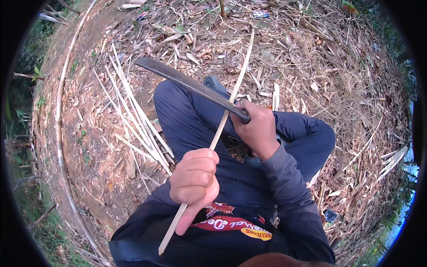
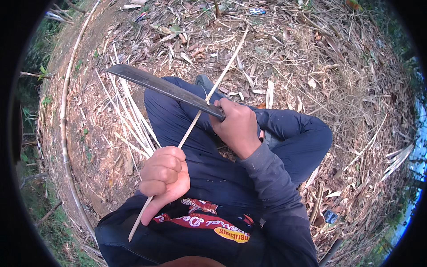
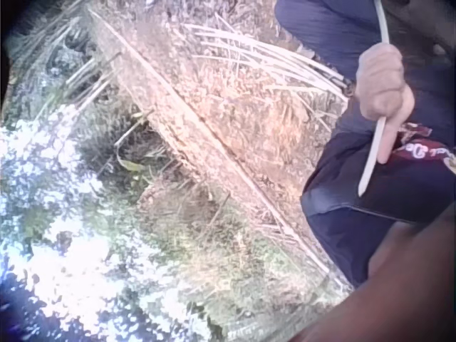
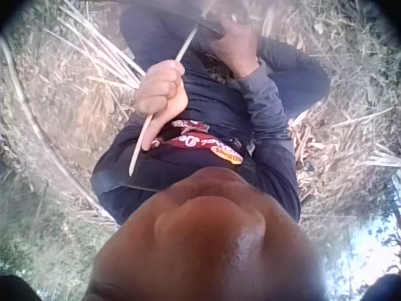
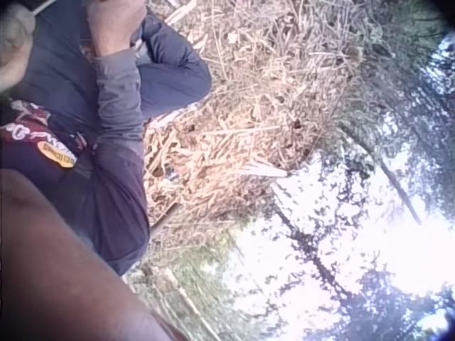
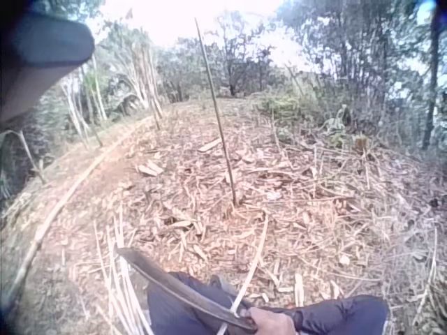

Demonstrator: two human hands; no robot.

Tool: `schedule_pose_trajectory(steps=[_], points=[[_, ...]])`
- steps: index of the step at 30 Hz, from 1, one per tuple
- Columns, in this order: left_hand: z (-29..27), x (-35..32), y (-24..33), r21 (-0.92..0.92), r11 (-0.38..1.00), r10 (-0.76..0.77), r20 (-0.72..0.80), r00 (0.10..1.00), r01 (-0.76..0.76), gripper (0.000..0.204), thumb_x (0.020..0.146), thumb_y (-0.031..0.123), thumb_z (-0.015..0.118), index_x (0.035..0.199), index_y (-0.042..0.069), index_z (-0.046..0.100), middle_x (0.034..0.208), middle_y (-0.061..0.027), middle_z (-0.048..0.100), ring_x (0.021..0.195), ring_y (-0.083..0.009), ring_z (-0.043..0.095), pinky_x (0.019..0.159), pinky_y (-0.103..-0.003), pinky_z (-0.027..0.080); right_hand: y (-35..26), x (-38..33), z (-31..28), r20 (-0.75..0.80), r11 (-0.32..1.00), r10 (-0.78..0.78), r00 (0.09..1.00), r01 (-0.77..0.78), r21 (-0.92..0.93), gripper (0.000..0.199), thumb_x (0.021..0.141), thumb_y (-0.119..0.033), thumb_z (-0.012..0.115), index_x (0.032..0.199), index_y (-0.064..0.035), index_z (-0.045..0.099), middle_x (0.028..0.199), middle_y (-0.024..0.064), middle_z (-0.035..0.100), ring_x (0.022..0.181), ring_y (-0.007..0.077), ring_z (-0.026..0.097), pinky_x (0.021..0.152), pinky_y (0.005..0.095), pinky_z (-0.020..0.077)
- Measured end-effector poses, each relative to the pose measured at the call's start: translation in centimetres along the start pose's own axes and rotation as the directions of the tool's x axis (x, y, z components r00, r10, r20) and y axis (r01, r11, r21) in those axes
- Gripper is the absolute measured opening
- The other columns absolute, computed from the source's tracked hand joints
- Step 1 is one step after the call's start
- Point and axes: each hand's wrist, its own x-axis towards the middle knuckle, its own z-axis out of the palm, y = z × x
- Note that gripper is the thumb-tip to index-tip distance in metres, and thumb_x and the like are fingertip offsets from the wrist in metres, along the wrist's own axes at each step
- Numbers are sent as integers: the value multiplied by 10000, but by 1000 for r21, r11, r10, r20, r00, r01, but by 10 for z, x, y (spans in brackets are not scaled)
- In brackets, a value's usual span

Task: The person sits on the ground and uses a machete to shave and split a long bamboo stick. They repeatedly scrape the surface of the bamboo to thin it and then split it lengthwise into smaller strips.

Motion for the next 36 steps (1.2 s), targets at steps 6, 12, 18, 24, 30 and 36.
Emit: schedule_pose_trajectory(steps=[6, 12, 18, 24, 30, 36], points=[[11, -2, 12, 70, 995, 85, -223, 971, -71, 717, 883, 792, 268, 653, 113, 280, 466, 48, 185, 368, -98, 160, 352, -286, 211, -39, -20, -1, -25, 978, -155, 988, 157, 135, 202, 807, -117, 731, 771, -53, 543, 618, 121, 567, 547, 339, 603, 493, 433, 456], [-3, 2, 1, 23, 998, -60, -216, 974, 67, 684, 894, 798, 240, 680, 149, 285, 460, 53, 207, 379, -78, 158, 387, -271, 161, 1, -2, 7, -65, 993, -85, 994, 79, -82, 187, 771, -121, 763, 866, -38, 624, 736, 147, 658, 634, 332, 662, 530, 407, 510], [10, 14, 25, 56, 998, 17, -296, 955, 0, 691, 887, 809, 245, 672, 153, 288, 458, 43, 215, 381, -81, 154, 397, -265, 159, -52, -24, -14, 40, 971, -238, 970, 239, -14, 237, 754, -92, 780, 759, -52, 547, 625, 104, 560, 530, 296, 603, 498, 369, 456], [-7, 25, 14, -16, 999, -45, -391, 919, 42, 730, 869, 826, 241, 614, 142, 259, 444, 52, 190, 366, -77, 132, 374, -271, 116, -13, -15, 6, 4, 999, -14, 1000, 14, -33, 190, 760, -136, 766, 844, -46, 621, 730, 131, 648, 639, 328, 660, 537, 408, 515], [-7, 34, 24, 25, 999, -10, -345, 939, 20, 684, 871, 825, 301, 682, 168, 278, 495, 45, 208, 434, -73, 147, 459, -279, 122, -58, -17, -4, 33, 997, -62, 997, 61, 38, 217, 811, -105, 749, 742, -24, 560, 643, 147, 587, 544, 340, 602, 498, 385, 444], [-17, 17, 18, 11, 994, -98, -291, 952, 106, 732, 858, 839, 228, 610, 150, 233, 455, 49, 203, 361, -84, 172, 381, -263, 173, -10, -18, 13, -3, 992, 96, 995, -96, 78, 156, 825, -141, 718, 841, -30, 611, 713, 167, 654, 648, 378, 651, 554, 446, 509]])
